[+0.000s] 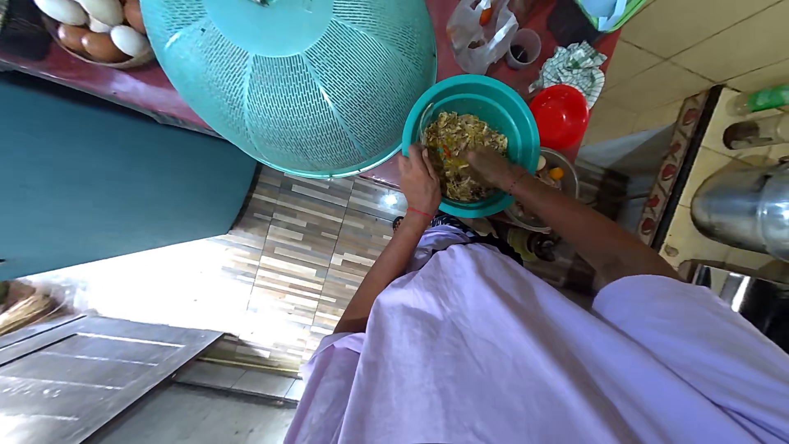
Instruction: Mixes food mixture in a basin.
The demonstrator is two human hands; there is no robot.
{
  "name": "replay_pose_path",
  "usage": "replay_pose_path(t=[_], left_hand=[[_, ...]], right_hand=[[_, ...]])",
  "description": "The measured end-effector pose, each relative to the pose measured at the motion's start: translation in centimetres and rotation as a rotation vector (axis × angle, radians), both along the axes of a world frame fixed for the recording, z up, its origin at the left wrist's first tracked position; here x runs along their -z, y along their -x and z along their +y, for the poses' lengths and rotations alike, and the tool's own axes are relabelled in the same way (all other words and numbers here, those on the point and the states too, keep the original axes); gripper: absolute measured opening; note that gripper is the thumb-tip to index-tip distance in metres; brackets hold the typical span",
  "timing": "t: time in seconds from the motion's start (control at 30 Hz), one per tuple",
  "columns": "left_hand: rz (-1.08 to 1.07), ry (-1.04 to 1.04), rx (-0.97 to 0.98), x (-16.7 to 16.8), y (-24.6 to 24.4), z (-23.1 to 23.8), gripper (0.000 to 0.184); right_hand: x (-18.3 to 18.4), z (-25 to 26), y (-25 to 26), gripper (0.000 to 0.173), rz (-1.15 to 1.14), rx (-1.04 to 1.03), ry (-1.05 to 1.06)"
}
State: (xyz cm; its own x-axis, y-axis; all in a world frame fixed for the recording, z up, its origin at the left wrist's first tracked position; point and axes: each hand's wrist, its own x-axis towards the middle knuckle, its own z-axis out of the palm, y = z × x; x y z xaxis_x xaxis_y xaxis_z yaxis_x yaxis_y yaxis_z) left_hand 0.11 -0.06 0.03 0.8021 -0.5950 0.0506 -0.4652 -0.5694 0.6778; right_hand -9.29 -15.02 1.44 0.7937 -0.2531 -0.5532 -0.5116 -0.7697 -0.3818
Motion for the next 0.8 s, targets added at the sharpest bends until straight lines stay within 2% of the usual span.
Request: replay_pose_path(t=[0.1, 0.3, 0.43, 0.6, 0.73, 0.8], left_hand=[[0.000, 0.000, -0.006, 0.0, 0.0, 0.0, 0.031], [0.003, -0.008, -0.007, 0.0, 0.0, 0.0, 0.031], [0.000, -0.007, -0.014, 0.2, 0.0, -0.1, 0.031], [-0.011, 0.034, -0.007, 0.2, 0.0, 0.0, 0.031], [-0.028, 0.061, 0.001, 0.4, 0.0, -0.1, 0.029], [-0.032, 0.058, -0.001, 0.4, 0.0, -0.2, 0.029]], right_hand=[[-0.5, -0.9, -0.5, 0.034, 0.014, 0.046, 0.060], [-1.0, -2.1, -1.5, 0.037, -0.005, 0.063, 0.179], [-1.0, -3.4, -1.8, 0.033, -0.059, 0.069, 0.092], [-0.3, -5.6, -3.4, 0.039, -0.098, 0.193, -0.040], [1.3, -6.2, -6.1, 0.066, 0.020, 0.220, -0.134], [2.2, -5.4, -7.6, 0.068, 0.080, 0.126, -0.135]])
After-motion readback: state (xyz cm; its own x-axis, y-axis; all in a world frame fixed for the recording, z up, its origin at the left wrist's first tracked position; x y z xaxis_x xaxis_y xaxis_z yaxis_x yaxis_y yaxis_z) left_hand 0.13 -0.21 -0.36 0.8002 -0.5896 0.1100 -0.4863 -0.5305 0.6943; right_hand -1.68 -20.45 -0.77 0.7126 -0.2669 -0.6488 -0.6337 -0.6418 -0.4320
